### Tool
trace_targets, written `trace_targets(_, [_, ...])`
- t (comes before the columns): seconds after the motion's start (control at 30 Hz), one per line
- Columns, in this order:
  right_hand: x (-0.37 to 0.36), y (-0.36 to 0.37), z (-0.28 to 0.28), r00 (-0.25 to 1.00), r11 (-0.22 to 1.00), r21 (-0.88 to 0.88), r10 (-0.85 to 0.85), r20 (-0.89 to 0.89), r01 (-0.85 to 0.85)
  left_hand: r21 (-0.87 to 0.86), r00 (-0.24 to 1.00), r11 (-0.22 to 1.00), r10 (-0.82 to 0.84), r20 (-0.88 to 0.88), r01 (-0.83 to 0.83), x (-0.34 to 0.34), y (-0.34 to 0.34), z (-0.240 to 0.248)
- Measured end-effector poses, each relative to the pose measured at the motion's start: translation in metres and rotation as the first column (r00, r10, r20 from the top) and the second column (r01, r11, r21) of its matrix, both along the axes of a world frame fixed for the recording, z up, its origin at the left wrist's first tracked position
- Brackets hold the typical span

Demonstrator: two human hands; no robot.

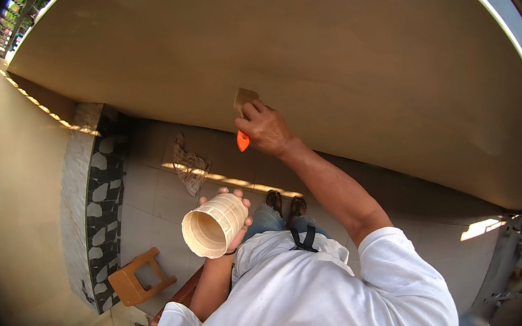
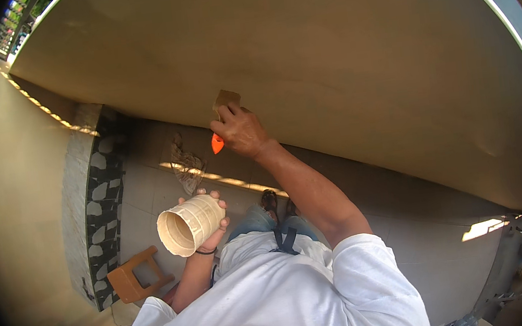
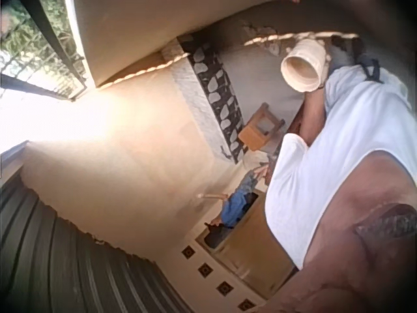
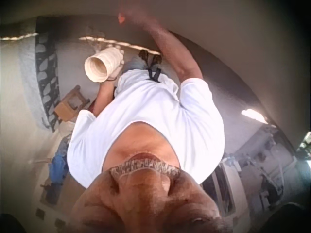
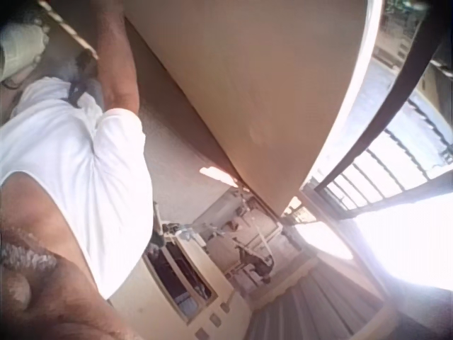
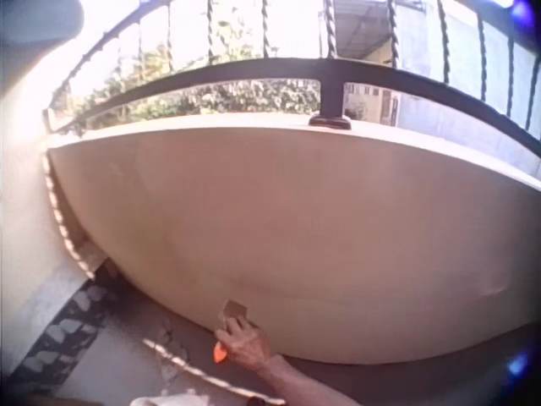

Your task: The person paints a ceiling using a paintbrush and a small container of paint. They repeatedly dip the brush into the container and apply paint to the ceiling surface in long strokes.

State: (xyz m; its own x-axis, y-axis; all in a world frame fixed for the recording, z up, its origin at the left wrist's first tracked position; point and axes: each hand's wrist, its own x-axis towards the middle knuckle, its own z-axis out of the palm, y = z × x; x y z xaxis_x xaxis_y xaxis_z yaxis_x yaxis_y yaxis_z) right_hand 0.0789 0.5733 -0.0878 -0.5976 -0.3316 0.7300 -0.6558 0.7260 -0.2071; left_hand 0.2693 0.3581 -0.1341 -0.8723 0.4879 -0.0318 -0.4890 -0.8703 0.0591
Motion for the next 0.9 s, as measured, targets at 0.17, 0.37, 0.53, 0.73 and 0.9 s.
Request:
trace_targets(0.17, [0.002, 0.099, 0.087, 0.988, 0.971, -0.215, -0.128, -0.082, 0.107, 0.037, 0.999, 0.999, -0.019, 0.049, 0.017, 0.012, -0.021, -0.005])
trace_targets(0.37, [0.070, 0.166, 0.179, 0.615, 0.845, -0.246, -0.518, -0.594, 0.475, -0.016, 0.994, 0.997, -0.073, 0.079, 0.075, -0.016, -0.059, -0.014])
trace_targets(0.53, [0.012, 0.058, 0.105, 0.700, 0.833, -0.093, -0.514, -0.496, 0.546, -0.082, 0.987, 0.984, -0.159, 0.004, 0.159, -0.065, -0.114, -0.002])
trace_targets(0.73, [-0.024, -0.035, -0.004, 0.965, 0.966, -0.050, -0.256, -0.061, 0.253, -0.149, 0.983, 0.973, -0.180, -0.017, 0.176, -0.099, -0.170, 0.018])
trace_targets(0.9, [0.004, 0.053, 0.101, 0.950, 0.875, -0.403, -0.311, -0.042, 0.269, -0.136, 0.976, 0.967, -0.213, 0.044, 0.217, -0.102, -0.182, 0.017])
